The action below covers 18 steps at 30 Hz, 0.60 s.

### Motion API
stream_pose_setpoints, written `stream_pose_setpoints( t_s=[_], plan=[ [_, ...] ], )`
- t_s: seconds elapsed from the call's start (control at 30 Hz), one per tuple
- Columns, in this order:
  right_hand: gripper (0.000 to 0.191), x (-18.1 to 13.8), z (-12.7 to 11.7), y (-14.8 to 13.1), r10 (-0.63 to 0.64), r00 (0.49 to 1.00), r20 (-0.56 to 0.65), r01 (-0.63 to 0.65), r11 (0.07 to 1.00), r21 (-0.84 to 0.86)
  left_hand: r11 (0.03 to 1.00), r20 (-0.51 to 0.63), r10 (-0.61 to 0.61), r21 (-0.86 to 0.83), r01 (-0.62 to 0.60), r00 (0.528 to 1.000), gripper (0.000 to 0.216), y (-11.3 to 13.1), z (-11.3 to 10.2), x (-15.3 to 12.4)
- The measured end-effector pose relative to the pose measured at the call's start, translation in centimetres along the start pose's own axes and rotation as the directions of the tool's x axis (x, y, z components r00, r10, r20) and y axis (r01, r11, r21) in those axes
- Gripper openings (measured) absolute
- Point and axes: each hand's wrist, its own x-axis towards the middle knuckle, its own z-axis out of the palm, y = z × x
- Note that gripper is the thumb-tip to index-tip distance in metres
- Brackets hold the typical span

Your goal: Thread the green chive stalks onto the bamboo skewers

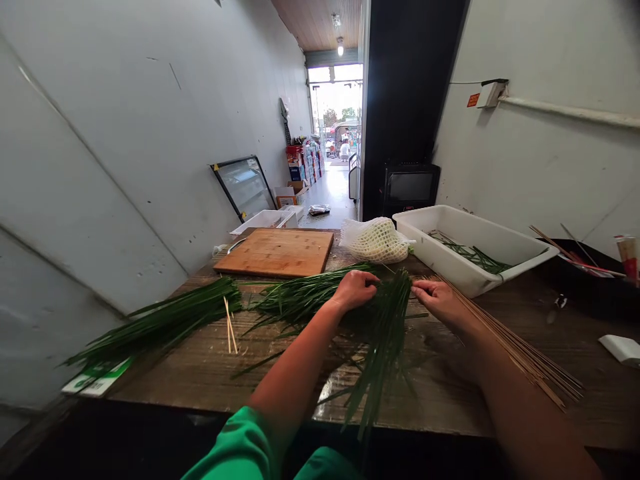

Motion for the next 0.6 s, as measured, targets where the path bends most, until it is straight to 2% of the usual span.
stream_pose_setpoints(
  t_s=[0.13, 0.23, 0.43, 0.6],
  plan=[
    [0.033, 0.08, -0.4, 0.07, 0.0, 1.0, -0.012, 0.0, 1.0, 0.026, 0.968, -0.1, -0.046, 0.243, 0.069, 0.994, 0.038, -0.39, -0.23, -0.21],
    [0.032, 0.21, -0.43, 0.22, 0.002, 1.0, -0.004, -0.002, 1.0, 0.021, 0.924, -0.079, -0.028, 0.378, 0.056, 0.996, 0.034, -0.66, -0.11, -0.3],
    [0.034, 0.02, -0.38, -0.32, 0.01, 1.0, 0.003, -0.01, 1.0, -0.007, 0.886, -0.048, -0.002, 0.463, 0.024, 0.999, 0.02, -0.51, -0.12, -0.35],
    [0.036, -0.05, -0.44, -0.68, 0.031, 1.0, 0.005, -0.031, 0.999, -0.044, 0.862, -0.049, 0.069, 0.506, -0.035, 0.996, 0.019, 0.03, 0.11, -0.6]
  ],
)
